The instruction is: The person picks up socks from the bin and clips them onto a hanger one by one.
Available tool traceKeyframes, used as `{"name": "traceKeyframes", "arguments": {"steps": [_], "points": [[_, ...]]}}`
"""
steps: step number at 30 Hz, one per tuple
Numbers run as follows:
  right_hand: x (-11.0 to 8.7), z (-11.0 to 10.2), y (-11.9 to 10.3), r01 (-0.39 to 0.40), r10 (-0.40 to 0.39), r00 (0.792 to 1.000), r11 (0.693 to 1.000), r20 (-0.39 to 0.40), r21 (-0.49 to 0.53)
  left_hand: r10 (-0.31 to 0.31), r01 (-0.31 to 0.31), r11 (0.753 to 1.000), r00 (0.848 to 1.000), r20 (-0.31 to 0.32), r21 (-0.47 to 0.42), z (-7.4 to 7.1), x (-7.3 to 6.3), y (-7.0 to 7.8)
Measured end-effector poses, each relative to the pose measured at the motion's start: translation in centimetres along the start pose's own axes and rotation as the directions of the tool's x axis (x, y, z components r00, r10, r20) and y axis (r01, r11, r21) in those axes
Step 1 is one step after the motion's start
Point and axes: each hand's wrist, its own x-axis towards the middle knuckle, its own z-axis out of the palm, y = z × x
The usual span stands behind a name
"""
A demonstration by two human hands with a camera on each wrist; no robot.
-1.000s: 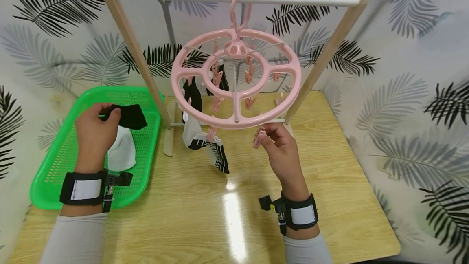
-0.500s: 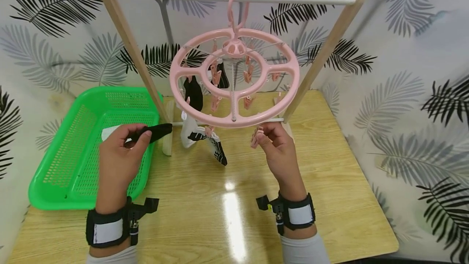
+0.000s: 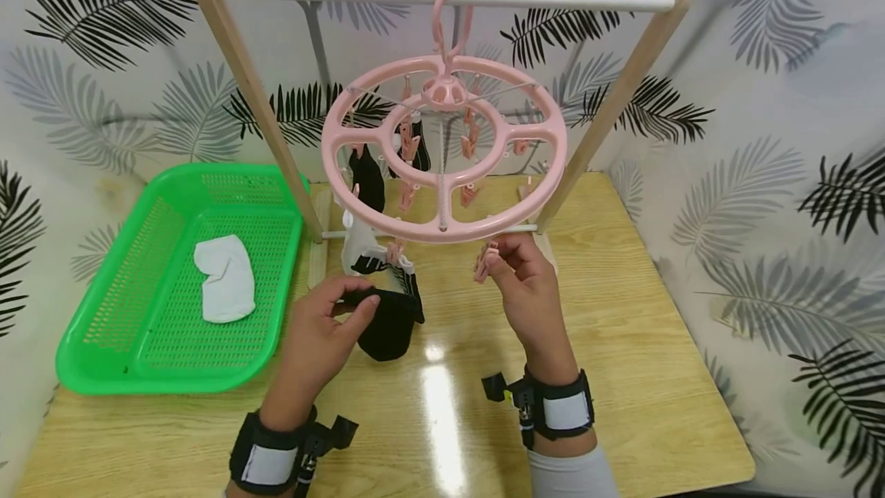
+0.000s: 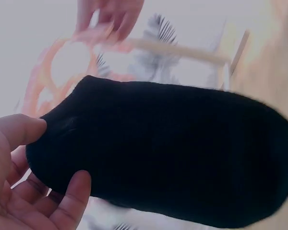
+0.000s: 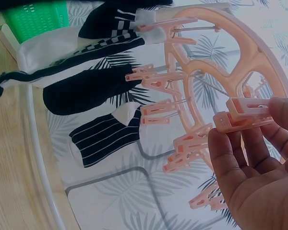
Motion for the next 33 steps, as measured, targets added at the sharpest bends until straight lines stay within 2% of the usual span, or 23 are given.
{"name": "traceKeyframes", "arguments": {"steps": [6,11,18,21,28,33], "points": [[0.0,0.1,0.0,0.000,0.000,1.000,1.000,0.000,-0.010,-0.099,0.114,0.978,0.991,0.094,-0.174,3.3,0.2,0.0],[0.0,0.2,-0.2,-0.010,0.010,1.000,1.000,0.005,-0.011,-0.123,0.149,0.967,0.984,0.131,-0.209,5.0,0.7,0.1],[-0.1,0.2,-0.5,-0.053,0.053,0.999,0.999,-0.006,-0.003,-0.133,0.159,0.959,0.984,0.121,-0.236,7.1,1.6,0.7],[-0.1,0.4,-0.5,-0.071,0.071,0.997,0.998,-0.008,-0.001,-0.141,0.165,0.956,0.984,0.112,-0.243,7.6,1.9,1.4],[0.0,0.9,-0.5,-0.108,0.108,0.994,0.994,-0.030,0.001,-0.129,0.157,0.939,0.986,0.109,-0.307,7.5,2.4,4.5],[0.0,1.2,-0.6,-0.136,0.136,0.990,0.991,-0.036,0.007,-0.130,0.151,0.934,0.988,0.085,-0.325,8.4,2.4,3.0]]}}
